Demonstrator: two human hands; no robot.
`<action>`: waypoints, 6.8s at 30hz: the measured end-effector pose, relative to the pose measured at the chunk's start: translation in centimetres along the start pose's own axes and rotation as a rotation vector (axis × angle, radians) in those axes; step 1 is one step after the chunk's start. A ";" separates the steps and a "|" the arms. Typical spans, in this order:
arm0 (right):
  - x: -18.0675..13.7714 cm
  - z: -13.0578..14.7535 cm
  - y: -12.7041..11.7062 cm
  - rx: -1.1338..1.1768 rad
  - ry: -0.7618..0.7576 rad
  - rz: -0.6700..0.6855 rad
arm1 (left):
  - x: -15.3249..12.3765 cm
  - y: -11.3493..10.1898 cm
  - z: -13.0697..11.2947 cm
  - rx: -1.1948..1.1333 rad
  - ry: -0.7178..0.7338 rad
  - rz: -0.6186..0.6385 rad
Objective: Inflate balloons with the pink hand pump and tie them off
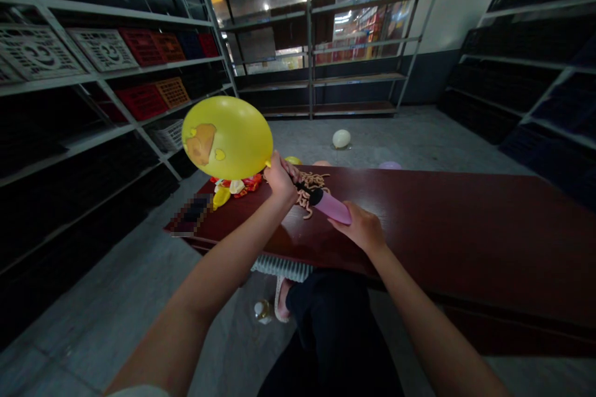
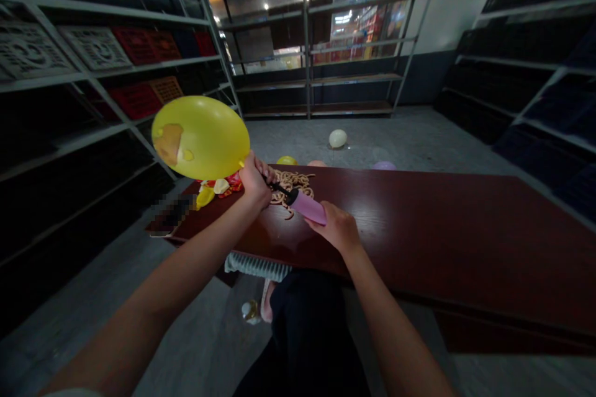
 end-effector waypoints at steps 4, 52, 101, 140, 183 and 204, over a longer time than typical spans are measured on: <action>-0.1 0.2 0.0 0.030 -0.024 0.012 | 1.1 -1.5 -3.2 0.007 -0.003 -0.030; 0.3 1.1 -0.5 0.040 -0.006 0.059 | 2.7 -2.3 -4.5 0.061 -0.060 -0.043; 0.1 0.7 -0.2 0.017 -0.022 0.029 | 4.8 -3.4 -6.6 0.033 0.007 -0.054; 0.3 1.0 0.2 0.076 0.038 0.140 | 2.8 -3.7 -6.4 0.049 0.009 -0.063; 0.3 0.8 0.7 0.048 -0.007 0.140 | 1.3 -4.2 -4.8 0.021 -0.066 -0.064; 0.4 -2.2 0.0 -0.123 0.248 -0.035 | -0.1 5.9 6.2 0.081 -0.074 0.081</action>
Point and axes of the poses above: each hand's wrist, its own x-axis towards the middle knuckle, its own y-axis out of the palm, z = x × y, the point moved 8 cm from there along x, towards the middle knuckle, and after that the axes turned 9 degrees about x, right-handed, at the moved point
